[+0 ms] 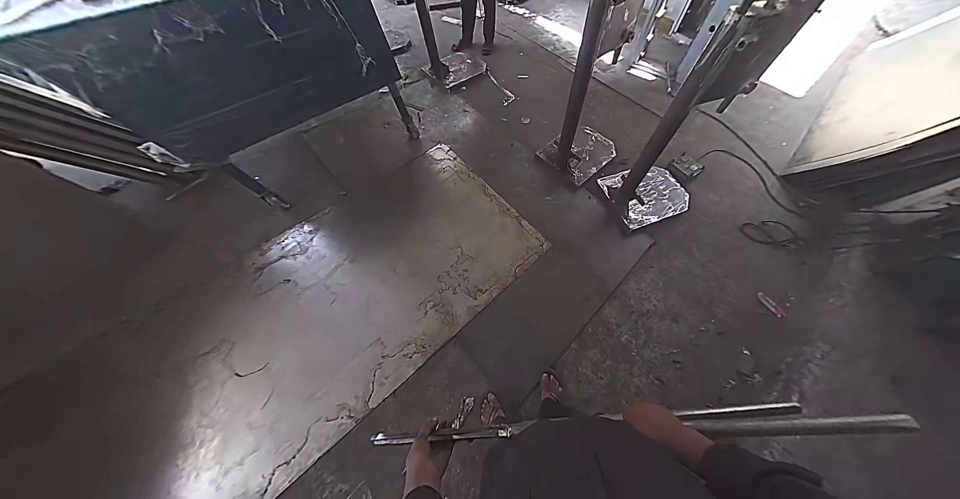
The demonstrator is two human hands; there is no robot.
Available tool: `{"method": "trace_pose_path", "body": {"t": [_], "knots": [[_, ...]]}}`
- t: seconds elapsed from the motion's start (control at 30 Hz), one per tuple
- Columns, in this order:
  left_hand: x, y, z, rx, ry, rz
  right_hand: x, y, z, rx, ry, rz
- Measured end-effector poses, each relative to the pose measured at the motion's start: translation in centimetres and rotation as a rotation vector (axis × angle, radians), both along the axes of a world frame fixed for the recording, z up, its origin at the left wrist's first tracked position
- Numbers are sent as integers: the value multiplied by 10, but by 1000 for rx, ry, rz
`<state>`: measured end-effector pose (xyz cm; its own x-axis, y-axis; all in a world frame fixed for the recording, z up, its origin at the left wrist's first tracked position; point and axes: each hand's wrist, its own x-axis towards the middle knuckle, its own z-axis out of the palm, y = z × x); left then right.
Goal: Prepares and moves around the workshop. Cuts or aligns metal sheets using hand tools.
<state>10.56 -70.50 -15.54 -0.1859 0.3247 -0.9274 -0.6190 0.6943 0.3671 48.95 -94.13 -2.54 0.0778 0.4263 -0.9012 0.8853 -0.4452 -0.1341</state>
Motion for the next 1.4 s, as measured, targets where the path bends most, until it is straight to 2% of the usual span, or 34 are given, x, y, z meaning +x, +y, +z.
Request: {"method": "trace_pose_path", "body": {"t": [0.13, 0.27, 0.33, 0.37, 0.43, 0.47, 0.57, 0.63, 0.73, 0.83, 0.87, 0.9, 0.93, 0.97, 1.0, 1.03, 1.1, 1.17, 1.27, 1.4], "knots": [[21, 5, 3, -65, 5, -104, 8, -9, 10, -101, 12, 24], [38, 23, 7, -84, -32, -175, 13, -19, 16, -76, 100, -3], [49, 32, 5, -70, -40, -182, 9, -17, 47, 70, 172, -17], [52, 32, 6, -72, -34, -176, -2, -7, 75, 114, 173, -5], [59, 40, 8, -72, -36, -169, -39, 63, 155, -250, 76, -100], [63, 42, 10, -66, -46, -170, -49, 78, 171, -309, 34, -179], [75, 44, 11, -43, -106, -165, -54, 73, 170, -193, -8, -294], [80, 41, 6, -19, -139, -193, -57, 82, 176, -224, -33, -316], [79, 36, 5, -10, -134, -346, -60, 91, 179, -279, -66, -326], [69, 29, -1, -8, -98, -551, -58, 93, 164, -258, -84, -380], [63, 25, -2, -9, -79, -611, -50, 86, 143, -255, -82, -344], [55, 20, -4, -15, -53, -664, -38, 73, 113, -235, -61, -278], [47, 15, -6, -24, -23, -700, -21, 46, 67, -122, -48, -181], [37, 10, -7, -33, 6, -722, -4, 9, 12, 95, -77, -126], [28, 4, -7, -47, 35, -726, 6, -2, -23, 74, -94, -124], [17, -2, -7, -64, 65, -723, 10, 2, -39, -14, -109, -147], [-3, -15, -5, -108, 118, -711, 5, 29, -38, -120, -131, -211], [-23, -28, -3, -143, 162, -695, 1, 52, -38, -120, -138, -258], [-49, -43, 2, -181, 208, -706, 1, 69, -69, -116, -117, -304], [-72, -51, 9, -196, 270, -879, -1, 97, -107, -154, -85, -307]]}}
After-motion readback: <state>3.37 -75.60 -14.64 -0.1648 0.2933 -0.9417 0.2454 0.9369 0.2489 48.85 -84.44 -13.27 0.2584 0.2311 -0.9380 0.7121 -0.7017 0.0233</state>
